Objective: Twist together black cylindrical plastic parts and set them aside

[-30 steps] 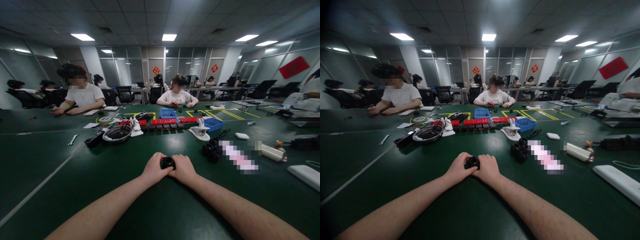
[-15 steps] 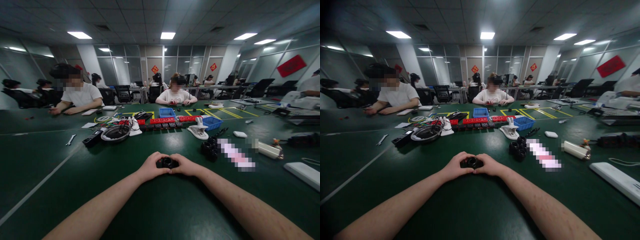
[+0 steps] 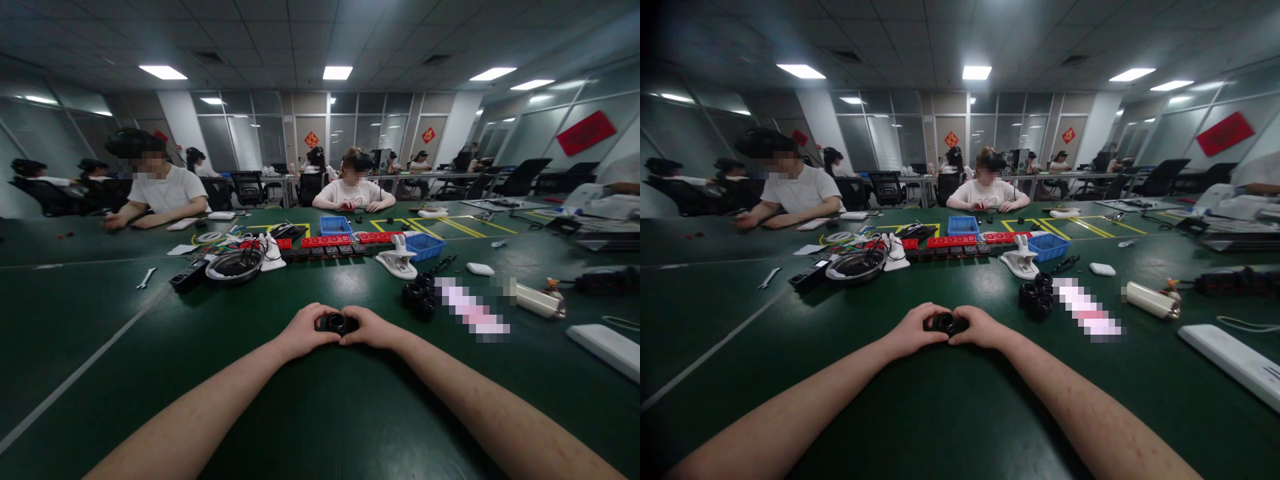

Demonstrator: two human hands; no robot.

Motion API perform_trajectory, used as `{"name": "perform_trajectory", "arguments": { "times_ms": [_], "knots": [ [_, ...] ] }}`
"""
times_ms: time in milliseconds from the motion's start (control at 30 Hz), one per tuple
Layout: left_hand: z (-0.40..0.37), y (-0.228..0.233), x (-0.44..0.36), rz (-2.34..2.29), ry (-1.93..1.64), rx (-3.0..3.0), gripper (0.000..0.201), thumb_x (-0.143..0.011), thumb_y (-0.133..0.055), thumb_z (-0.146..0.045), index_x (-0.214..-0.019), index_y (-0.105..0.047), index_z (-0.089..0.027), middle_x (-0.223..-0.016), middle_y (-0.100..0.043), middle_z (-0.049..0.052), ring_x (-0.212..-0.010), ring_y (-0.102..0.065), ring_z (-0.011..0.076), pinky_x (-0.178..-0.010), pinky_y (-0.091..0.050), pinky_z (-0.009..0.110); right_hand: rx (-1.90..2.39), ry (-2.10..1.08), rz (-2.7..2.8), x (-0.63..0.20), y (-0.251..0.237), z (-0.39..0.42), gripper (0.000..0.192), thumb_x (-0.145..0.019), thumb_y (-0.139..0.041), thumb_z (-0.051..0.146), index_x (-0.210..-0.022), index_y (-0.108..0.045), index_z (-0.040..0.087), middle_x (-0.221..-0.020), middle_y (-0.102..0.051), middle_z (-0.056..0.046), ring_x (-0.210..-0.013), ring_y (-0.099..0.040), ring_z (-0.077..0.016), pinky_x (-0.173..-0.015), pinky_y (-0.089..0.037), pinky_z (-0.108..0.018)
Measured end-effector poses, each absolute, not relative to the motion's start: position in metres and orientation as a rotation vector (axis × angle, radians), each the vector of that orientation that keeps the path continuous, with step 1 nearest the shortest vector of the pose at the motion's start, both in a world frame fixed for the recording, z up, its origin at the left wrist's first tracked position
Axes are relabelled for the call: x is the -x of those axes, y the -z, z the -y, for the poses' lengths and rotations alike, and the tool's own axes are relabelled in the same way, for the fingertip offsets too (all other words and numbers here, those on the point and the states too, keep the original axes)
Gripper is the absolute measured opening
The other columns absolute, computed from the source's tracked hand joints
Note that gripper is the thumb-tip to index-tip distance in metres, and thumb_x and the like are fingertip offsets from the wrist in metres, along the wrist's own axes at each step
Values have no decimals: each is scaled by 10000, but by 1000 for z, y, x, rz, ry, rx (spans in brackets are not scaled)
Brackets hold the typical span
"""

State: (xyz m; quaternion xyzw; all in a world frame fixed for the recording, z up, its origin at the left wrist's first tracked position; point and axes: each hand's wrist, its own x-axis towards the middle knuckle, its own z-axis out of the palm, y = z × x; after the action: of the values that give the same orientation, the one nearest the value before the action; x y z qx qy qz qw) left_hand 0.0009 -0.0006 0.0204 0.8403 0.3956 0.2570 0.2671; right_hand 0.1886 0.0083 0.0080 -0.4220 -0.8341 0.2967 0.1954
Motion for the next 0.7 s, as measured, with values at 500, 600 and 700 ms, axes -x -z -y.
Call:
{"name": "perform_trajectory", "arguments": {
  "times_ms": [500,600,700],
  "knots": [
    [7,-16,-4,-1181,-799,-2267,333,-624,-633,-339,-906,-548,-185,-781,-494,3,-649,-468,136,-574,-385,239,1262,-363,2386,-176,-4,5,445,-605,-628,427,-948,-527,162,-903,-550,-59,-826,-482,-203,-718,-361,-312],
    [6,-21,0,-1051,-769,-2291,340,-639,-626,-351,-929,-547,-190,-837,-500,12,-730,-475,148,-617,-393,240,1042,-709,2420,-187,-7,-2,354,-656,-616,316,-964,-546,157,-897,-564,-34,-826,-497,-183,-737,-373,-299],
    [5,-22,1,-1007,-773,-2294,341,-649,-623,-346,-944,-545,-193,-894,-496,24,-808,-474,163,-656,-394,245,955,-954,2362,-192,-9,-5,302,-681,-596,242,-965,-554,148,-875,-569,-19,-808,-510,-169,-716,-388,-277]
  ]
}}
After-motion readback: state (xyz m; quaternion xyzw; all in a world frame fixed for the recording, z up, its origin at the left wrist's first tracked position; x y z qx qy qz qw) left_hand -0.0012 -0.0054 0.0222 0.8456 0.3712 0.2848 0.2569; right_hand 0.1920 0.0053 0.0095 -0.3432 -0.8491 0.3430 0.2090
